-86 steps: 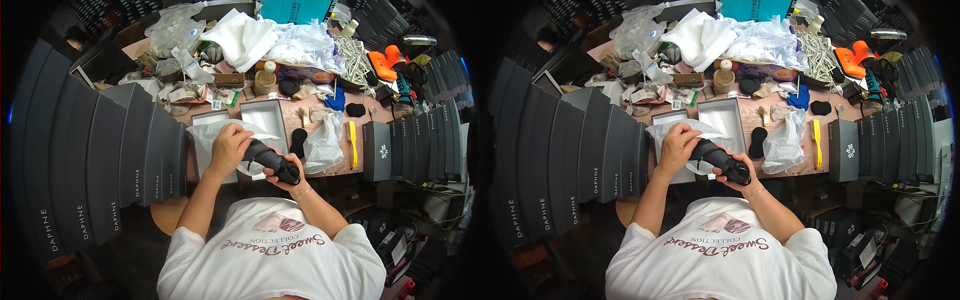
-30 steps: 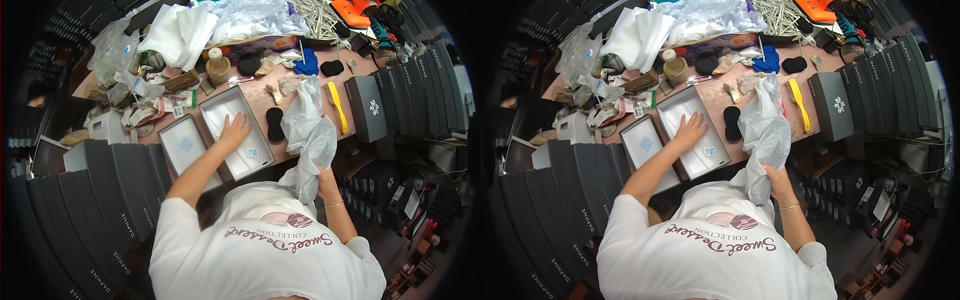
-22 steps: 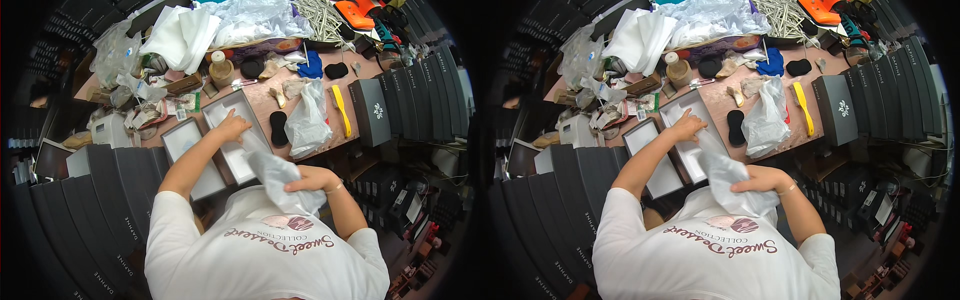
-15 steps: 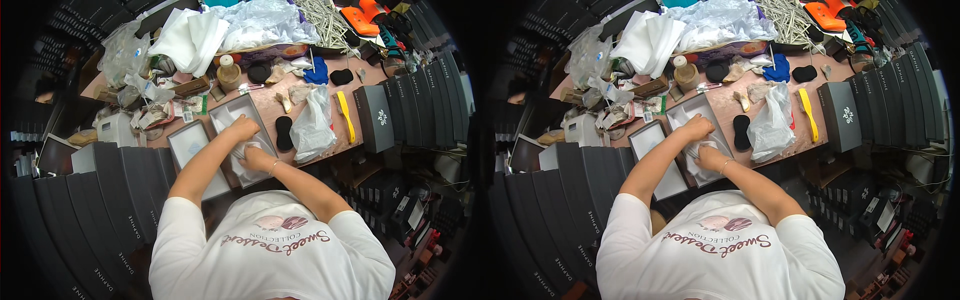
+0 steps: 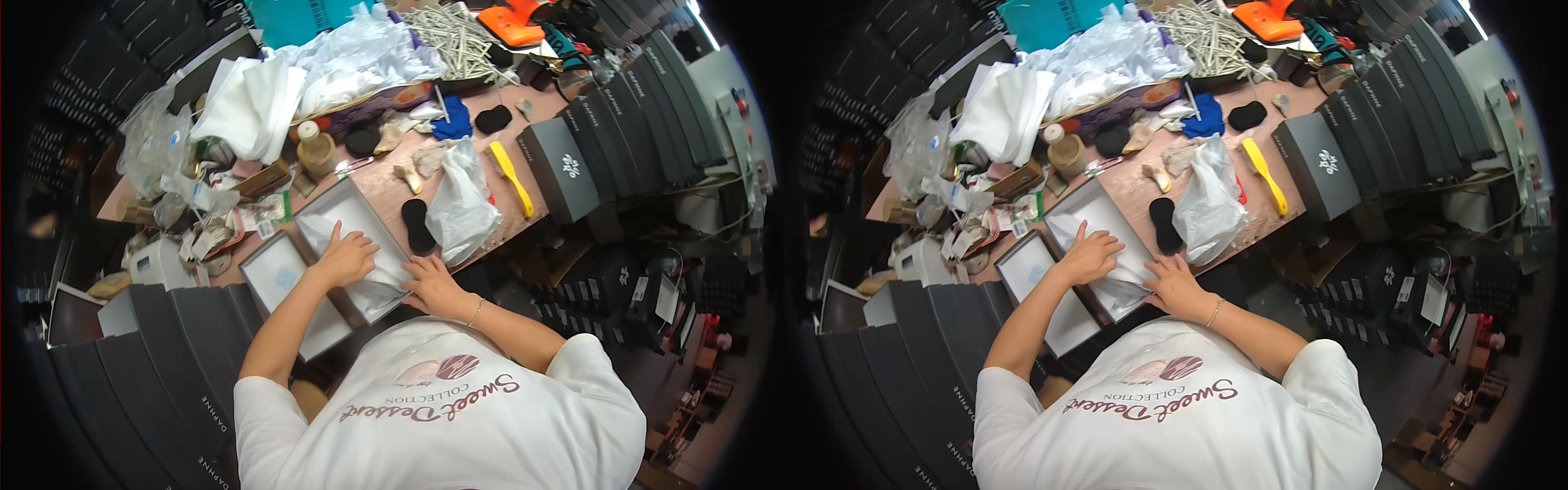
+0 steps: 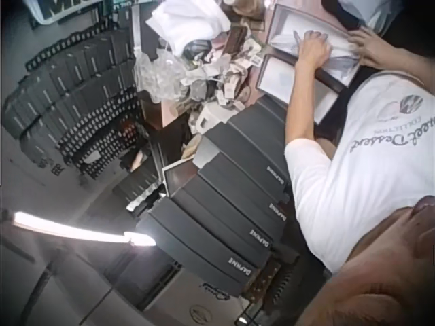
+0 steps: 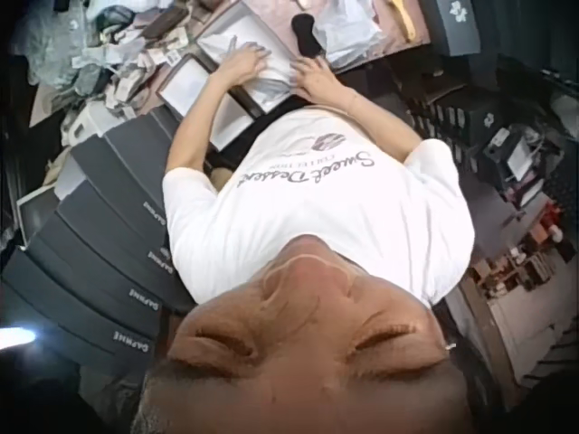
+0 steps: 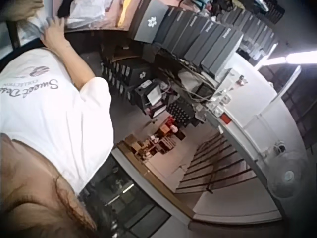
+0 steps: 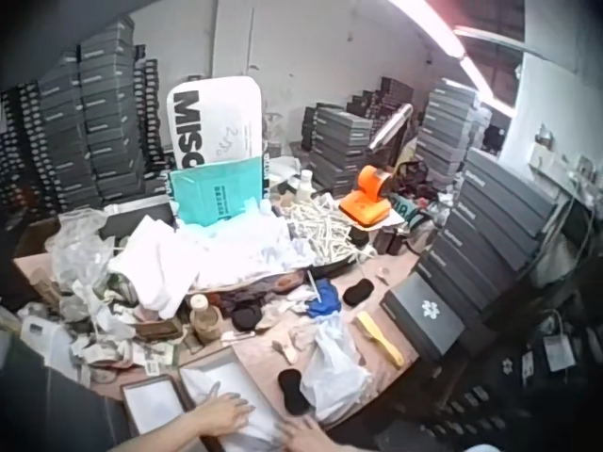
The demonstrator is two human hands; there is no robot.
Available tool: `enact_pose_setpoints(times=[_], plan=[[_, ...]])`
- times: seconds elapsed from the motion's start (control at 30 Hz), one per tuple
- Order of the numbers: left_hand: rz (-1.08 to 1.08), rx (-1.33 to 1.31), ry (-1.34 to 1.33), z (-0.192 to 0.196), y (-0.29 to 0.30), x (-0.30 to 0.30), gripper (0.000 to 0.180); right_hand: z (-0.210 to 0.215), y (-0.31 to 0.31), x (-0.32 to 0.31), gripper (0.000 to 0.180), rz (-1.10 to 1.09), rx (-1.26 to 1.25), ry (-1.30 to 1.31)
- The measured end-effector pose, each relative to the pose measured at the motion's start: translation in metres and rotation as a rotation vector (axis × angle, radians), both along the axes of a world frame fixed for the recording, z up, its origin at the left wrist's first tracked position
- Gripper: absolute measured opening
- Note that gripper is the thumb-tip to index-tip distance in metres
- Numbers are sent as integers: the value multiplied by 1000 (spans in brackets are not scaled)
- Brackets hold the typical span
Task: Inspecting and packing shoes into boxes with protective materials.
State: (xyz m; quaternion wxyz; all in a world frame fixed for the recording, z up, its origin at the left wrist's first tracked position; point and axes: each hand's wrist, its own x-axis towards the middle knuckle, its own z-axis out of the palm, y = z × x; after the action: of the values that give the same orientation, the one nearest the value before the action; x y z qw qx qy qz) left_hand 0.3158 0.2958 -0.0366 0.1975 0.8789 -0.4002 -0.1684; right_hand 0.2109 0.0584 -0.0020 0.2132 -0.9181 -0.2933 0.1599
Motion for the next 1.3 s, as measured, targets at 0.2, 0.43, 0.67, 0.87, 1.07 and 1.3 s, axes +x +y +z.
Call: enact_pose_setpoints(times=[0.2,0.43,0.67,0.87,1.07,1.3], plan=[[265,-268,-68,1,-13,-8,26,27,-97,33,90,-741,8,-315],[731,-777,944,-1,-104,-5,50,4,-134,107,39,-814,432,-86],[666,-1152,1959,11,-156,1,57,146,-72,113,22,-252,514,-50],[473,-1396,1272,-18,-165,-9,50,134,-36,9,18,247,565,724],[604,-937,382,49,-96,-7,52,110,-115,3,85,-657,1521,965],[1072,-1529,467,64,-111,1,57,98,-73,20,33,-903,1150,558]])
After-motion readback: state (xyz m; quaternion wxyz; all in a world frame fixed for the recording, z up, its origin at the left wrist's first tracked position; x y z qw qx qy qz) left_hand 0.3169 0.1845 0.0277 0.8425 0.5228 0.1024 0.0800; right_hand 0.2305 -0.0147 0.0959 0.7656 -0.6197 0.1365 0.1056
